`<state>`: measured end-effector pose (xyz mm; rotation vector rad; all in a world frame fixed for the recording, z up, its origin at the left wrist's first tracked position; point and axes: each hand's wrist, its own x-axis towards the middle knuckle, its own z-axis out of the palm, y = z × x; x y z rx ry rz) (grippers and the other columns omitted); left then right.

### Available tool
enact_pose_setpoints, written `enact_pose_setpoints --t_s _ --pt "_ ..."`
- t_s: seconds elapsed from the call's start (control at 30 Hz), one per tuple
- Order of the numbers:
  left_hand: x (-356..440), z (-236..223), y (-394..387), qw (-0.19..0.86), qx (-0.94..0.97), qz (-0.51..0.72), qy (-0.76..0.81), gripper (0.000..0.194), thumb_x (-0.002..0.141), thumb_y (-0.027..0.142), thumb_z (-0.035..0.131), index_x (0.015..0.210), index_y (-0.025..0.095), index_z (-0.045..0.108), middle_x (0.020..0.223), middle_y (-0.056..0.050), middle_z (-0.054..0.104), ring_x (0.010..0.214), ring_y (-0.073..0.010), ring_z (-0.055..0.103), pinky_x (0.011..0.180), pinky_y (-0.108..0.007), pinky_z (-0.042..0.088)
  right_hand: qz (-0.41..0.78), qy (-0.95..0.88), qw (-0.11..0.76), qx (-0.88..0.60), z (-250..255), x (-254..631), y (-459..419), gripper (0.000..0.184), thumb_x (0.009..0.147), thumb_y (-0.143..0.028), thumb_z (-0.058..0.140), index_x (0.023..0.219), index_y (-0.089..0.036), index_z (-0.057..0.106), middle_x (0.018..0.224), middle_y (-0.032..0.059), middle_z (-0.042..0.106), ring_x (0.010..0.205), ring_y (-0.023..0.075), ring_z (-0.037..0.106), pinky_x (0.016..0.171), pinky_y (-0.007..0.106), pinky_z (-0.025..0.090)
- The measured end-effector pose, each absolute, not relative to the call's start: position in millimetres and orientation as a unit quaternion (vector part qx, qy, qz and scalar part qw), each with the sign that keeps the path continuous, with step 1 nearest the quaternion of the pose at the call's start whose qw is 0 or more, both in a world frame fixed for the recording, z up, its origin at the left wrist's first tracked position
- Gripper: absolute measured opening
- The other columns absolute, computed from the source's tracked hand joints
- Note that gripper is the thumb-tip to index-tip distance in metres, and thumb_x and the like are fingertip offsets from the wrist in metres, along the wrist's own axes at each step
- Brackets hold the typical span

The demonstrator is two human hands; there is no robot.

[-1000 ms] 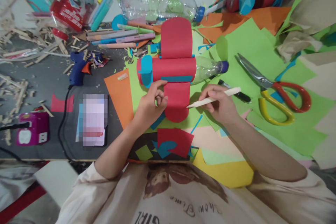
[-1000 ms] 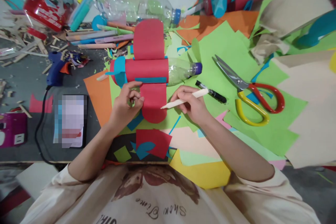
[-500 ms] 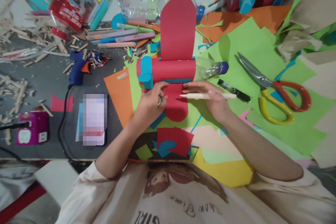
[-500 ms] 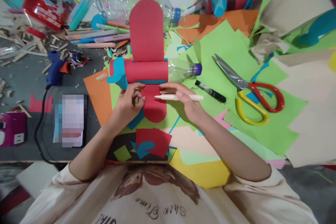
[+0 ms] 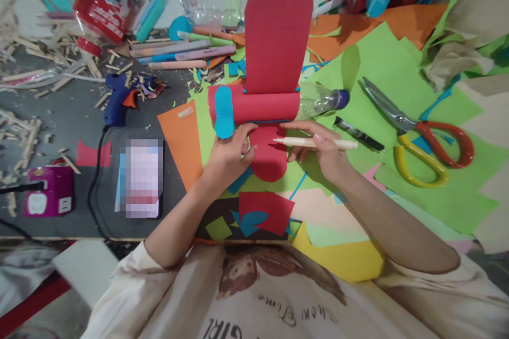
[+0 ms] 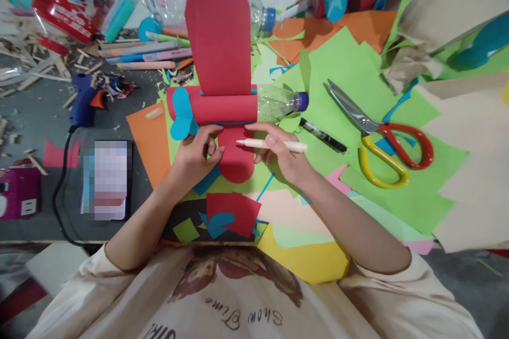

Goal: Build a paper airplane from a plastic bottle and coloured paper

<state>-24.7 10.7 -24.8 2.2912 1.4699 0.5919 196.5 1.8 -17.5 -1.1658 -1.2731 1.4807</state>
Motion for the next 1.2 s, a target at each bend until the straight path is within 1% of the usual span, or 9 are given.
enact_pose_setpoints --t_s 0.17,0.37,0.5,0.57,0.67,0.73,0.9,1.07,1.2 --pt "-26.4 -21.3 10.8 0.204 0.811 0.175 0.519 0.039 0.084 0.02 0.055 0.123 0.016 0.054 0.072 0.001 0.06 0.069 -0.0173 0.06 0.074 -0.029 0.042 0.595 -0.503 0.417 -0.467 -16.4 196.5 2.8 0.051 0.085 -0.065 0.055 0.106 -0.022 0.072 0.067 0.001 0.073 0.05 0.014 0.065 0.042 0.026 0.046" --pt "-29.0 -16.6 11.7 0.198 0.833 0.126 0.501 0.046 0.085 0.03 0.063 0.128 0.017 0.055 0.077 -0.001 0.064 0.076 -0.0203 0.062 0.085 -0.034 0.042 0.591 -0.509 0.427 -0.458 -17.0 197.4 1.6 0.045 0.088 -0.061 0.054 0.104 -0.023 0.072 0.086 0.0037 0.077 0.05 0.0117 0.064 0.042 0.025 0.046" --pt "-27.1 -13.4 12.9 0.209 0.83 0.105 0.506 0.05 0.084 0.031 0.067 0.131 0.018 0.056 0.083 -0.003 0.068 0.081 -0.0217 0.063 0.089 -0.035 0.042 0.597 -0.492 0.449 -0.447 -21.3 197.7 1.7 0.045 0.086 -0.061 0.056 0.101 -0.022 0.071 0.091 0.0038 0.076 0.047 0.0098 0.062 0.043 0.024 0.047" --pt "-25.9 -12.2 13.9 0.216 0.826 0.092 0.512 0.053 0.083 0.033 0.07 0.133 0.019 0.056 0.085 -0.003 0.068 0.083 -0.0219 0.063 0.092 -0.035 0.041 0.604 -0.475 0.46 -0.445 -23.3 197.2 2.6 0.046 0.083 -0.062 0.059 0.099 -0.021 0.071 0.088 0.0026 0.075 0.045 0.0092 0.06 0.043 0.025 0.049" --pt "-24.8 -11.0 15.4 0.227 0.819 0.075 0.521 0.057 0.082 0.036 0.072 0.134 0.02 0.055 0.087 -0.003 0.068 0.084 -0.0227 0.062 0.094 -0.037 0.039 0.612 -0.455 0.47 -0.444 -23.7 195.8 3.8 0.044 0.08 -0.063 0.062 0.094 -0.021 0.07 0.072 -0.0012 0.069 0.044 0.01 0.059 0.043 0.025 0.05" --pt "-24.4 -10.5 15.8 0.23 0.817 0.073 0.524 0.059 0.081 0.039 0.071 0.134 0.021 0.054 0.086 -0.002 0.067 0.085 -0.0231 0.062 0.095 -0.038 0.038 0.612 -0.453 0.474 -0.442 -22.1 194.9 3.7 0.043 0.079 -0.063 0.064 0.09 -0.022 0.069 0.067 -0.0017 0.068 0.048 0.0119 0.062 0.047 0.025 0.051" --pt "-22.5 -10.0 14.4 0.223 0.819 0.067 0.524 0.062 0.083 0.046 0.068 0.137 0.021 0.052 0.084 -0.003 0.066 0.091 -0.0259 0.063 0.096 -0.039 0.037 0.61 -0.457 0.479 -0.436 -15.9 193.1 0.9 0.043 0.079 -0.063 0.064 0.091 -0.023 0.069 0.077 0.0019 0.075 0.067 0.0172 0.073 0.06 0.028 0.058" --pt "-23.1 -11.8 14.7 0.214 0.829 0.081 0.51 0.063 0.084 0.051 0.066 0.138 0.021 0.051 0.09 -0.004 0.068 0.091 -0.0259 0.064 0.095 -0.039 0.037 0.616 -0.485 0.453 -0.425 -14.1 192.3 -0.7 0.046 0.079 -0.066 0.064 0.093 -0.024 0.069 0.081 0.0031 0.077 0.071 0.0197 0.075 0.066 0.033 0.062" --pt "-27.0 -10.8 17.2 0.229 0.826 0.093 0.506 0.063 0.083 0.047 0.067 0.139 0.023 0.05 0.095 -0.004 0.07 0.089 -0.0245 0.064 0.092 -0.037 0.037 0.612 -0.5 0.447 -0.419 -15.4 192.4 -1.6 0.045 0.081 -0.066 0.062 0.094 -0.024 0.069 0.083 0.0036 0.078 0.071 0.0188 0.075 0.068 0.033 0.062"
